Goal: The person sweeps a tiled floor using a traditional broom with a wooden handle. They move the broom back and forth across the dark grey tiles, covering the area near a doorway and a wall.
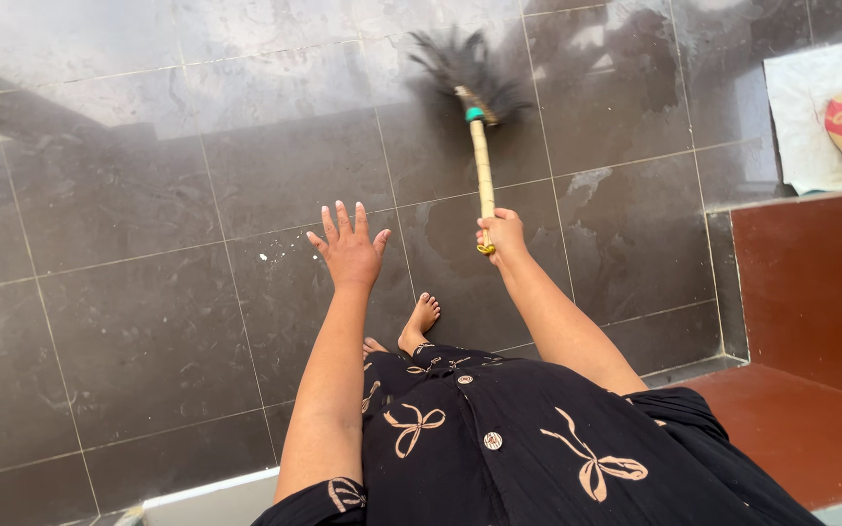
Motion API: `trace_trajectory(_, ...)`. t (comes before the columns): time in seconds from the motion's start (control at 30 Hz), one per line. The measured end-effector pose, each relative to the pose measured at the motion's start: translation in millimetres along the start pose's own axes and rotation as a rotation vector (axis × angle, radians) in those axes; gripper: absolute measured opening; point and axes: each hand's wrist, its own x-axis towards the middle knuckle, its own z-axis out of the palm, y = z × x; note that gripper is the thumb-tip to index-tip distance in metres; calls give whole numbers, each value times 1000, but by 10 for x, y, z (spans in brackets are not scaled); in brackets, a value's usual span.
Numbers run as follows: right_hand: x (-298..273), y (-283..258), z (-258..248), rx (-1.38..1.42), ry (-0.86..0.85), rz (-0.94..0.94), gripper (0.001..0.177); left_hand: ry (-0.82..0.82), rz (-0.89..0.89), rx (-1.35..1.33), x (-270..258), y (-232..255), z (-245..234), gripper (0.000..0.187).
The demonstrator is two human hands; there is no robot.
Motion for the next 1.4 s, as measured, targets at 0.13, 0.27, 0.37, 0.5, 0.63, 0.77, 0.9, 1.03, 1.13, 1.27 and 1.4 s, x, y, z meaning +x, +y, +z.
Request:
trace_trajectory(0.13,198,18,-174,-69,41,-64,38,25,-26,12,-123,-126,-26,76)
trace_trajectory(0.27,388,-274,-336,-185,100,65,28,54,-57,-20,-313,-269,-7,76)
trace_trajectory(0.37,394,-431,-406,-238,67,207,21,68,-97,-34,-594,-355,57,76)
trace_trajectory(0.5,279,-224,-156,-221,-109,377,17,45,-152,-13,-827,-526,51,76)
trace_trajectory(0.63,99,206,111,-371,-148,325,13,47,-198,-28,-981,-616,84,76)
trace_trajectory(0.77,5,281,328,-465,-209,288,15,56,-217,-49,-1095,-652,100,76)
trace_trajectory(0.9,-81,362,548,-473,-255,240,30,42,-252,-71,-1245,-713,115,76)
trace_trajectory(1.03,-293,638,791,-578,-381,61,46,68,-283,-59,-1378,-825,114,76)
trace_trajectory(1.13,-560,826,906,-745,-421,-19,56,75,-320,-57,-1463,-925,115,76)
trace_trajectory(1.27,-1163,829,1015,-1020,-504,-89,59,84,-381,-55,-1681,-1082,185,77)
trace_trajectory(1.4,-1473,851,1138,-1145,-595,-123,57,65,-429,-40,-1808,-1212,229,77)
